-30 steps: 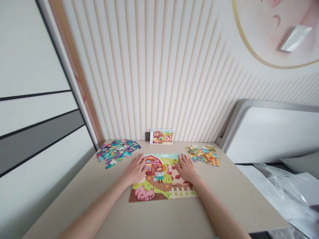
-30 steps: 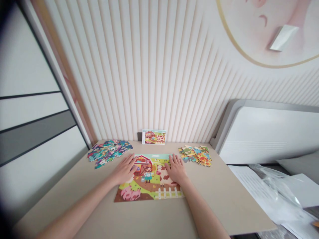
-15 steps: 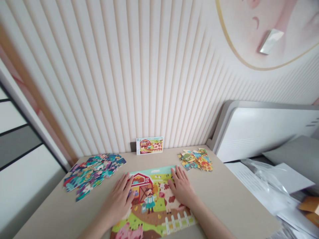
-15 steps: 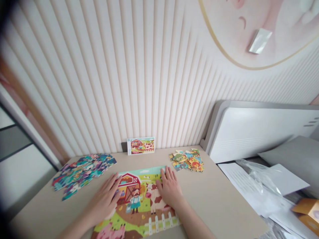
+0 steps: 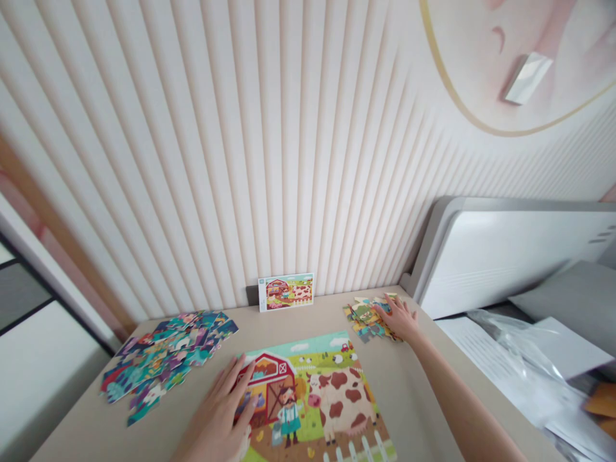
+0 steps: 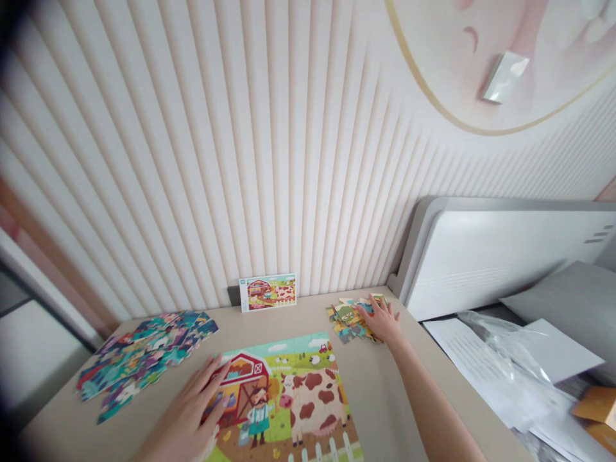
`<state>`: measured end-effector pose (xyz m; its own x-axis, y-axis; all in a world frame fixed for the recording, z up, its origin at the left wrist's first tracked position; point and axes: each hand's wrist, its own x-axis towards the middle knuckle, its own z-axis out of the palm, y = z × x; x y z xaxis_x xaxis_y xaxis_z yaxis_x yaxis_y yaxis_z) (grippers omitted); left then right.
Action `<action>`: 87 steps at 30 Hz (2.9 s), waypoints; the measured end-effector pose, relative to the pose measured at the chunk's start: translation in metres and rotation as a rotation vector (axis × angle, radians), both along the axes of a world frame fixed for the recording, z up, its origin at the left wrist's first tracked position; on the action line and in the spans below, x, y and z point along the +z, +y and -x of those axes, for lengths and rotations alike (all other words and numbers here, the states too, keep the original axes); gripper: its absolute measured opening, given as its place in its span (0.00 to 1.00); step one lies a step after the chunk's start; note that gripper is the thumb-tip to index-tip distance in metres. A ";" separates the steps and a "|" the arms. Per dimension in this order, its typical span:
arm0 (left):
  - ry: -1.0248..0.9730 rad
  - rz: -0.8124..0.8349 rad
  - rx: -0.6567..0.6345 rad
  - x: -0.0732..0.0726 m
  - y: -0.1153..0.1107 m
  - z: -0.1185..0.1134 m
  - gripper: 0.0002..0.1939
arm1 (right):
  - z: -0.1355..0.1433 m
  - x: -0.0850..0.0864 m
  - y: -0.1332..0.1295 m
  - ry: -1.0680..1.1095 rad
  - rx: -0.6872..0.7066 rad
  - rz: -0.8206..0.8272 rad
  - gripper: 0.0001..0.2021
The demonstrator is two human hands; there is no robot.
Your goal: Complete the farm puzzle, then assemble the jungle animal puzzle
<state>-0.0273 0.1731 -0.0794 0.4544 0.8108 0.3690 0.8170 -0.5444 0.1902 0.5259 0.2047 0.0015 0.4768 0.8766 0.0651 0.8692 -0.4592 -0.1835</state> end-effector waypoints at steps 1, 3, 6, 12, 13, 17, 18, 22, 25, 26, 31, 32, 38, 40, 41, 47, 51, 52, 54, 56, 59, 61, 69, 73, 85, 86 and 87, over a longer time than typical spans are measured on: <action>0.004 0.001 -0.004 0.001 -0.003 -0.001 0.32 | -0.001 -0.004 0.004 0.010 0.012 0.026 0.43; 0.017 -0.011 -0.016 0.003 -0.009 -0.003 0.33 | 0.002 -0.011 0.010 0.019 0.040 0.059 0.42; 0.034 -0.028 -0.041 0.006 -0.021 -0.007 0.34 | 0.009 -0.016 0.016 0.023 0.079 0.079 0.41; 0.062 -0.074 -0.103 0.013 -0.040 -0.019 0.36 | 0.016 -0.010 0.020 0.035 0.184 0.123 0.38; 0.061 -0.083 -0.104 0.014 -0.043 -0.022 0.36 | 0.018 -0.009 0.019 0.036 0.209 0.129 0.38; 0.065 -0.115 -0.121 0.017 -0.056 -0.039 0.36 | 0.033 -0.005 0.018 0.041 0.294 0.142 0.37; 0.066 -0.120 -0.133 0.019 -0.059 -0.043 0.36 | 0.038 -0.005 0.018 0.043 0.310 0.143 0.37; 0.048 -0.108 -0.177 0.024 -0.067 -0.056 0.37 | 0.053 -0.002 0.017 0.058 0.360 0.138 0.36; 0.035 -0.078 -0.192 0.026 -0.071 -0.063 0.37 | 0.064 0.002 0.015 0.073 0.391 0.131 0.35; 0.033 -0.064 -0.196 0.027 -0.072 -0.065 0.38 | 0.068 0.003 0.015 0.079 0.402 0.128 0.35; 0.007 0.001 -0.199 0.027 -0.077 -0.077 0.37 | 0.096 0.007 0.012 0.110 0.463 0.105 0.34; 0.006 0.007 -0.196 0.027 -0.078 -0.078 0.37 | 0.103 0.007 0.012 0.117 0.475 0.100 0.33; 0.021 0.057 -0.213 0.034 -0.078 -0.077 0.37 | 0.130 0.006 0.011 0.164 0.528 0.079 0.34; 0.023 0.085 -0.222 0.043 -0.071 -0.079 0.36 | 0.123 0.009 0.012 0.179 0.515 0.063 0.34; 0.024 0.103 -0.226 0.050 -0.066 -0.082 0.36 | 0.115 0.011 0.013 0.180 0.484 0.049 0.34; 0.025 0.262 -0.262 0.084 -0.006 -0.136 0.42 | 0.037 0.017 0.013 0.155 0.120 0.027 0.39; 0.031 0.358 -0.234 0.080 0.037 -0.184 0.51 | 0.029 0.003 0.010 0.168 0.160 0.067 0.37; 0.027 0.363 -0.231 0.076 0.045 -0.192 0.52 | 0.035 -0.002 0.010 0.165 0.198 0.066 0.36; 0.018 0.361 -0.235 0.069 0.055 -0.204 0.53 | 0.051 -0.011 0.012 0.157 0.275 0.060 0.35; 0.005 0.343 -0.242 0.064 0.059 -0.208 0.52 | 0.064 -0.015 0.013 0.152 0.339 0.052 0.36; -0.018 0.316 -0.260 0.063 0.059 -0.203 0.48 | 0.075 -0.015 0.013 0.159 0.409 0.040 0.37; -0.030 0.307 -0.282 0.064 0.060 -0.194 0.43 | 0.078 -0.012 0.013 0.170 0.448 0.028 0.37; -0.059 0.289 -0.308 0.070 0.073 -0.148 0.30 | 0.113 -0.015 0.020 0.213 0.463 -0.051 0.37; -0.059 0.267 -0.274 0.072 0.075 -0.130 0.29 | 0.140 -0.020 0.027 0.231 0.436 -0.073 0.36; 0.074 0.204 -0.357 0.088 0.046 -0.149 0.46 | 0.187 0.006 0.018 0.235 0.411 -0.065 0.34; 0.079 0.185 -0.375 0.092 0.044 -0.152 0.46 | 0.186 0.011 0.010 0.228 0.403 -0.071 0.34; 0.079 0.160 -0.395 0.095 0.042 -0.155 0.45 | 0.183 0.017 -0.002 0.215 0.396 -0.081 0.34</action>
